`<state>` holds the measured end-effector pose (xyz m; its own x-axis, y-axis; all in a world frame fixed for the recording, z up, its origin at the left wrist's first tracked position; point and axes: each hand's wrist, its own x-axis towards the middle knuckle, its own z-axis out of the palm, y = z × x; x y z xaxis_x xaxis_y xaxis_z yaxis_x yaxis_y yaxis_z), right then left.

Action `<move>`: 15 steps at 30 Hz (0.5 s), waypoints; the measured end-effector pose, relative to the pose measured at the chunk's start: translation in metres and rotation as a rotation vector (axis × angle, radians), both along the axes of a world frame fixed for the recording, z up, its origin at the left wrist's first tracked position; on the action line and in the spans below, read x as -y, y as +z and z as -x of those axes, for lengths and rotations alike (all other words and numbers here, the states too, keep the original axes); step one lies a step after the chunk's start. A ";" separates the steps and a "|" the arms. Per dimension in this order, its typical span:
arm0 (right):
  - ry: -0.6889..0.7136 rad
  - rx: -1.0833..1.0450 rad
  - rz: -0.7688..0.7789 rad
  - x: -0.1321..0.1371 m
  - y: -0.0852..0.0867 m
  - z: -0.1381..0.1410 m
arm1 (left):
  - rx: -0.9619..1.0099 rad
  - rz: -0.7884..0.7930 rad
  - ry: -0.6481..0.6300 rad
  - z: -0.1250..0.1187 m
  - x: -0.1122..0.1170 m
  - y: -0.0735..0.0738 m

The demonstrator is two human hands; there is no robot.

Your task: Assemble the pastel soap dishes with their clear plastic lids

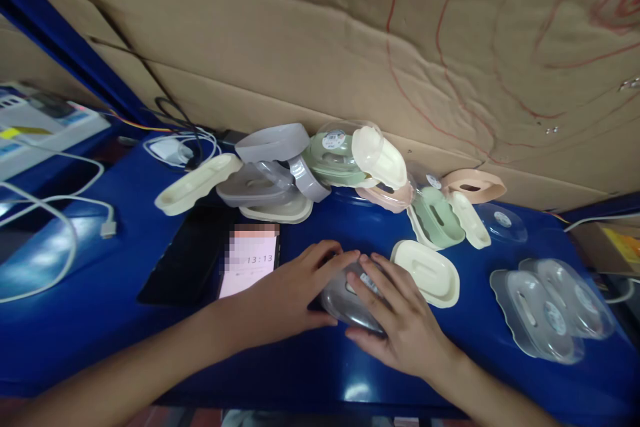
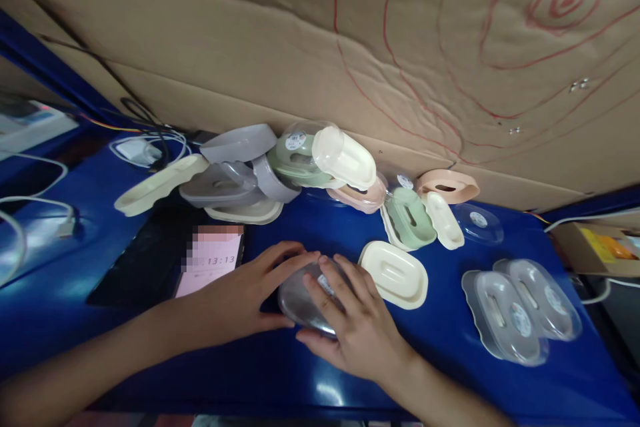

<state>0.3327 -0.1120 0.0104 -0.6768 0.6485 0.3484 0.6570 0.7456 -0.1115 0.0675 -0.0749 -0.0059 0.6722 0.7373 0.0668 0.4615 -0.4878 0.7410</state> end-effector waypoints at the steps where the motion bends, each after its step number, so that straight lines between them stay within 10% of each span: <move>1: -0.002 0.004 0.001 0.000 0.001 0.000 | 0.007 -0.003 -0.004 0.000 0.000 0.000; 15: 0.001 0.017 0.071 -0.002 0.002 -0.001 | -0.036 -0.055 -0.005 -0.001 -0.002 0.003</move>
<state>0.3334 -0.1100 0.0125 -0.6827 0.6706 0.2902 0.6586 0.7368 -0.1530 0.0685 -0.0731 -0.0032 0.6785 0.7299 0.0831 0.4845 -0.5296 0.6962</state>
